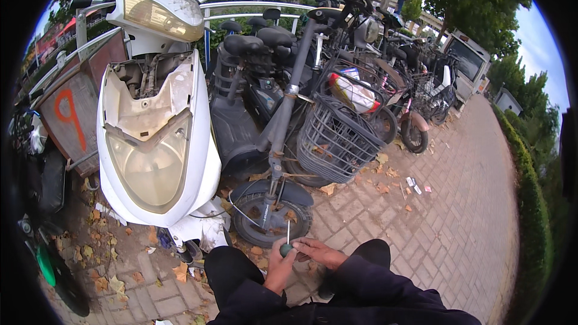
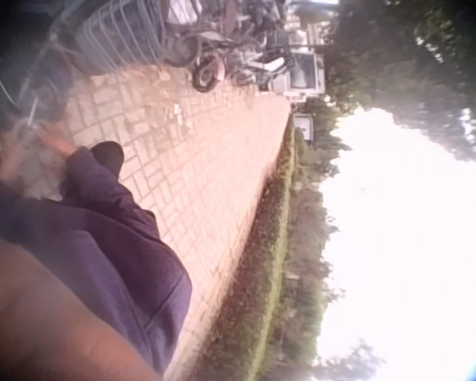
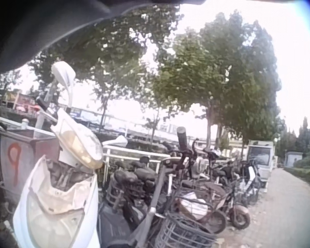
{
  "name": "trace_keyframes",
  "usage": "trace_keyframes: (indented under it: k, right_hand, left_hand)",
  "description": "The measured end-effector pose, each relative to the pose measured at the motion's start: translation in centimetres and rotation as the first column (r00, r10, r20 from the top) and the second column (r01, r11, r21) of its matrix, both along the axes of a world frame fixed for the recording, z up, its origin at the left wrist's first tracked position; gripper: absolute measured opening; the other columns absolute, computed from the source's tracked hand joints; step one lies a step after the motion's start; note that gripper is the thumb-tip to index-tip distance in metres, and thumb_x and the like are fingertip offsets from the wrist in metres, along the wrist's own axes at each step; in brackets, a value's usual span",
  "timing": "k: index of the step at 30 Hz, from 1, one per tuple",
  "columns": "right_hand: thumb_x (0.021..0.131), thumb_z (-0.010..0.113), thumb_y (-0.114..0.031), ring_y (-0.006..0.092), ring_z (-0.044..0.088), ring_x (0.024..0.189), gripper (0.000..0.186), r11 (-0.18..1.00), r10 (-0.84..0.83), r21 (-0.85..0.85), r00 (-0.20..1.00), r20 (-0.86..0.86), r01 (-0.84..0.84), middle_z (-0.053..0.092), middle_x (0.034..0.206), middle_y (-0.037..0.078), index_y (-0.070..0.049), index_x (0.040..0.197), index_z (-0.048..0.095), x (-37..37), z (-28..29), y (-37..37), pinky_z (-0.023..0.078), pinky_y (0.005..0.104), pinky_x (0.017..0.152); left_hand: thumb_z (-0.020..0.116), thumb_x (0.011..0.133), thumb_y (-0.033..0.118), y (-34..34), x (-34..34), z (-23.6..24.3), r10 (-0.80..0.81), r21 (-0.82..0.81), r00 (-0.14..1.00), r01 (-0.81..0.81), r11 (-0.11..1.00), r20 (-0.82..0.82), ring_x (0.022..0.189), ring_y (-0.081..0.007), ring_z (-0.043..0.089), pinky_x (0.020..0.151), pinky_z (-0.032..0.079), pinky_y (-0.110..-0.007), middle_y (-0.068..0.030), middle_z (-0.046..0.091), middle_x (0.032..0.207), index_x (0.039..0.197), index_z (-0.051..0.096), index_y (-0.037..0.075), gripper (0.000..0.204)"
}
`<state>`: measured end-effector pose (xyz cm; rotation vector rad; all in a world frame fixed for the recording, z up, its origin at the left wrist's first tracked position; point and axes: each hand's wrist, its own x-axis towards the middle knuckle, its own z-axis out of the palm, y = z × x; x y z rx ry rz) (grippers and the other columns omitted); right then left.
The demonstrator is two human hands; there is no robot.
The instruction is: The person uses a screwdriver to tighten bolts on the front wheel and handlebar area of a bicycle. They adjust the front wheel alignment and then work on the handlebar stem and basket attachment, repeatedly turning the screwdriver to secure components.
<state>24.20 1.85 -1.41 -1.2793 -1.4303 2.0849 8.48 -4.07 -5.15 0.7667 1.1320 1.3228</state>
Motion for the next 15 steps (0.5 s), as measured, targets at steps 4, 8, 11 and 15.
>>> trace_keyframes:
  k: [4,8,11,15]
  right_hand:
    - [0.106,0.055,-0.036,0.0149,0.061,0.104,0.044,1.0,-0.017,0.003,1.0,-0.021,0.017,0.063,0.114,0.005,-0.003,0.135,0.054,-0.2,-0.9,0.2,0.05,0.032,0.093]
    - [0.105,0.057,-0.029,0.0164,0.061,0.106,0.044,0.999,0.009,0.054,0.999,-0.041,-0.007,0.064,0.114,0.007,-0.003,0.139,0.05,1.1,1.1,0.7,0.049,0.0316,0.095]
    - [0.104,0.06,-0.024,0.0173,0.061,0.108,0.046,0.978,0.07,0.196,0.998,-0.004,-0.068,0.064,0.117,0.009,-0.002,0.142,0.046,3.4,6.6,2.0,0.048,0.0315,0.097]
    - [0.102,0.061,-0.016,0.0155,0.062,0.105,0.046,0.857,-0.039,0.513,0.984,0.173,-0.056,0.066,0.115,0.01,0.0,0.142,0.046,8.5,20.9,5.7,0.05,0.0309,0.095]
  left_hand:
    - [0.069,0.091,0.008,0.3,0.0,-0.4,0.048,0.058,0.991,-0.041,0.997,-0.122,0.094,-0.0105,0.057,0.079,0.051,-0.027,-0.0056,0.06,0.108,0.13,0.055,0.002,0.041]
    - [0.07,0.09,0.01,0.4,-0.3,0.1,0.071,0.043,0.984,-0.065,0.997,-0.165,0.088,-0.01,0.058,0.073,0.051,-0.027,-0.0053,0.062,0.104,0.127,0.058,0.002,0.039]
    - [0.07,0.091,0.012,1.1,-1.2,1.9,0.072,0.019,0.987,-0.07,0.997,-0.145,0.079,-0.0084,0.057,0.065,0.048,-0.025,-0.0033,0.062,0.097,0.125,0.059,0.003,0.037]
    - [0.07,0.091,0.011,4.5,-1.7,6.6,0.05,-0.032,0.997,-0.048,0.998,0.067,0.086,-0.0104,0.054,0.077,0.047,-0.028,-0.0032,0.061,0.096,0.118,0.061,-0.001,0.031]
